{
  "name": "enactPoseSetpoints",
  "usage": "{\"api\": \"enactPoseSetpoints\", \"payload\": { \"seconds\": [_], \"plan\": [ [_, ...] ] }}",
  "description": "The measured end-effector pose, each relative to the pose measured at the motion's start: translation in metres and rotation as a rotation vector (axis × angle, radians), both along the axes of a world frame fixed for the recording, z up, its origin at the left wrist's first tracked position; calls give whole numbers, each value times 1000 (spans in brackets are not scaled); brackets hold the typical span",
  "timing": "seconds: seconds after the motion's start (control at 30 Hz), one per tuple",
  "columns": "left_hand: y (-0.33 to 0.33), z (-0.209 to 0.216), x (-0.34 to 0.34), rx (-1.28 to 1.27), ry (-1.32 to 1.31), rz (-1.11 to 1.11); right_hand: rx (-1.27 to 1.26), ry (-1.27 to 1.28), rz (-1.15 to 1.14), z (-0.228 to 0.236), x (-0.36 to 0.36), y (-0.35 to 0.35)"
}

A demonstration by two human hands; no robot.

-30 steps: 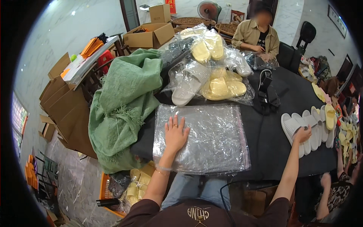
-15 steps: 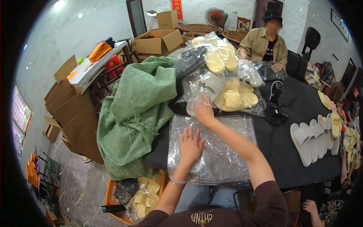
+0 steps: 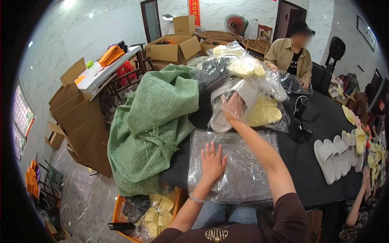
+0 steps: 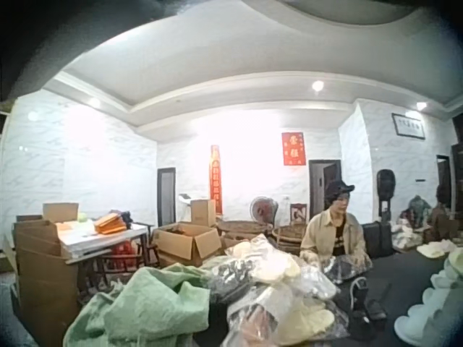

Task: The person unpacks white plastic slippers from a green sack and places them into clear plastic bags on a table. They handle the slippers one pair at a time, arranging them inside the packaging.

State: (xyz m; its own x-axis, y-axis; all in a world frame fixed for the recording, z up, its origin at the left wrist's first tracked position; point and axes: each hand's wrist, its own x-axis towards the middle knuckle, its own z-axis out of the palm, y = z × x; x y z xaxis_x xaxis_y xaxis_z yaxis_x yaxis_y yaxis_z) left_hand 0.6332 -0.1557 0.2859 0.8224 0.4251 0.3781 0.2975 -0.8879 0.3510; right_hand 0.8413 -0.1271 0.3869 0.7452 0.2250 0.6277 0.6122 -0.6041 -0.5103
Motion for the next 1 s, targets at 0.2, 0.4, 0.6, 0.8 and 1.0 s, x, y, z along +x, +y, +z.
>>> {"api": "enactPoseSetpoints", "payload": {
  "seconds": [0.2, 0.4, 0.6, 0.8, 1.0],
  "plan": [
    [-1, -5, 4, -12, 9, 6, -24, -110, 62, 15, -19, -80],
    [0, -11, 9, -6, 62, 16, -39, -116, 132, 67, -51, -168],
    [15, -23, 13, -197, -164, 32, 220, 107, 538, 109, -90, -252],
    [30, 6, 4, -1152, -739, -92, 188, 177, 780, 87, -78, -291],
    [48, 47, -15, -1786, -615, -277, -458, 17, 682, 24, -55, -274]
  ]
}}
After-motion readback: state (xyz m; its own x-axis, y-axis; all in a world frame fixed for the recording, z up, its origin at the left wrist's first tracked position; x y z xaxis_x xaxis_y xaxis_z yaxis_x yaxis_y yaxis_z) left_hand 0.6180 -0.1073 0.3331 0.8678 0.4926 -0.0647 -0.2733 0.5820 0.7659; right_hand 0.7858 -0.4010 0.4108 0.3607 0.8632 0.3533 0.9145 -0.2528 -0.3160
